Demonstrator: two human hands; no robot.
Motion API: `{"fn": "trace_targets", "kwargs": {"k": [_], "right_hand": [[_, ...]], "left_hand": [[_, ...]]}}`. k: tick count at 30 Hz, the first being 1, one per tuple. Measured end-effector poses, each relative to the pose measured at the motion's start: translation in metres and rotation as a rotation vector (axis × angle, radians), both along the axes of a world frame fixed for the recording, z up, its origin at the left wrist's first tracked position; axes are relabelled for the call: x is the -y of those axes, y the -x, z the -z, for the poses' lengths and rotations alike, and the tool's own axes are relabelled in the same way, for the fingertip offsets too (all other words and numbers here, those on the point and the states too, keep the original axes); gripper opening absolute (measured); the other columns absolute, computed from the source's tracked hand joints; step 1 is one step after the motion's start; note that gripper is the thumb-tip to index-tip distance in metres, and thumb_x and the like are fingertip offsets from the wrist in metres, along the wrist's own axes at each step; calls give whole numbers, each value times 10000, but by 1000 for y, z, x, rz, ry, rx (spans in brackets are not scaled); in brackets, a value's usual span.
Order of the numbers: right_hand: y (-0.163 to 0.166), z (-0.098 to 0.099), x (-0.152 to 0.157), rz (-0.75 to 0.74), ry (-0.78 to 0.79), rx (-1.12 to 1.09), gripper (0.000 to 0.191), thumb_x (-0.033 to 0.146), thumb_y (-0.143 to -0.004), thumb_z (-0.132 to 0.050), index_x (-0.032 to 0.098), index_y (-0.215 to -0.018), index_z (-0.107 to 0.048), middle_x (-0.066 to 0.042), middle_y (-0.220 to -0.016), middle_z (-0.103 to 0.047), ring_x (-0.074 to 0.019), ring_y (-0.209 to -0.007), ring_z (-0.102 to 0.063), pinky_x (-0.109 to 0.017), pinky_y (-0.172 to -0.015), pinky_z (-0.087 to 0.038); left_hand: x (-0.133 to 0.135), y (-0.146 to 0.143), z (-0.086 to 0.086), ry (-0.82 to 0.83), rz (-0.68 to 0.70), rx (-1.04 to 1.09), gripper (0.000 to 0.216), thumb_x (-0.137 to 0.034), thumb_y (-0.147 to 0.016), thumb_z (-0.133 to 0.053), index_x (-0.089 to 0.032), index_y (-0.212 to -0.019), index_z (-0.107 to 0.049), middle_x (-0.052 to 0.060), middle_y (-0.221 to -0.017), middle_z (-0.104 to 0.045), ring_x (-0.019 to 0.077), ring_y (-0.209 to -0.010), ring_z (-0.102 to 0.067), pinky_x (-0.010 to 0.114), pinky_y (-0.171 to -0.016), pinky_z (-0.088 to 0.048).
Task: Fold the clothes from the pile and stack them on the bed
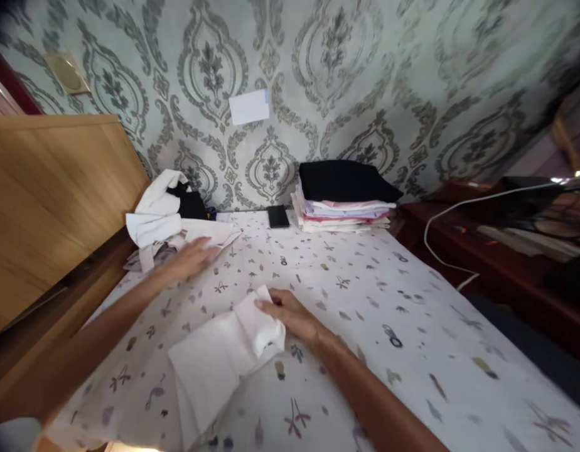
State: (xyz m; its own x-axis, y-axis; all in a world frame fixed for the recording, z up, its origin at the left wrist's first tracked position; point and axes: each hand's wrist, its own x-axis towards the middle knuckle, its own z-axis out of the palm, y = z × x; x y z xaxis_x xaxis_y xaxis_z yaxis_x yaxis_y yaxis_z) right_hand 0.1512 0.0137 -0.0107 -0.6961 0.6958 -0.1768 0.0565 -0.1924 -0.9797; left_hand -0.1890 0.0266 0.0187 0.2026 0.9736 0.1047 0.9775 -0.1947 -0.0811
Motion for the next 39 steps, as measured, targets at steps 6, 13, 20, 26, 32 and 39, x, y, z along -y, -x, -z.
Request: {"fn": "trace_targets", "kwargs": {"k": [6, 13, 20, 26, 32, 39], "right_hand": [[-1, 1, 1, -13, -6, -38, 503, 609, -678, -794, 146, -823, -661, -47, -797, -678, -155, -676, -576, -274, -618, -416], [2, 5, 0, 130, 130, -143, 511, 625, -636, -807, 143, -736, -669, -26, -649, -636, -132, -571, -540, -260, -548, -395], [-3, 9, -15, 403, 205, -162, 502, 600, -552, -848, 170, -701, -633, -19, -635, -635, -157, -584, -564, -293, -589, -450], [-1, 16, -17, 528, 34, -116, 539, 686, -609, -763, 196, -642, -540, 37, -554, -508, -121, -531, -443, -275, -537, -340], [3, 17, -13, 515, -121, -77, 518, 711, -706, -661, 202, -692, -562, 20, -623, -539, -146, -616, -479, -281, -583, -377], [-13, -8, -20, 678, -271, -231, 472, 678, -828, -564, 216, -785, -654, -56, -991, -713, -218, -1008, -624, -343, -900, -463]], "left_hand": [[-39, -1, 7, -30, -220, -89, 452, -140, -923, -418, -231, -1298, -652, 139, -1282, -639, 300, -1194, -580, 415, -949, -464], [-29, 36, -14, -35, -413, -123, 316, -158, -853, -486, -69, -1059, -707, 325, -1237, -596, 465, -1160, -547, 617, -894, -418], [5, -50, -15, -17, -167, 79, 279, -254, -941, -424, -205, -1076, -663, 130, -1210, -638, 322, -1145, -569, 474, -964, -429], [78, -165, -13, 109, 238, 642, 248, -484, -910, -544, -236, -917, -550, 27, -887, -640, 197, -775, -582, 307, -663, -425], [79, -189, 4, 73, 115, 631, 128, -316, -899, -476, -239, -797, -466, 21, -791, -585, 191, -700, -536, 326, -630, -369], [57, -138, -25, -60, 1, 1303, 103, -321, -767, -513, -223, -739, -502, -5, -756, -565, 176, -721, -542, 287, -639, -420]]}}
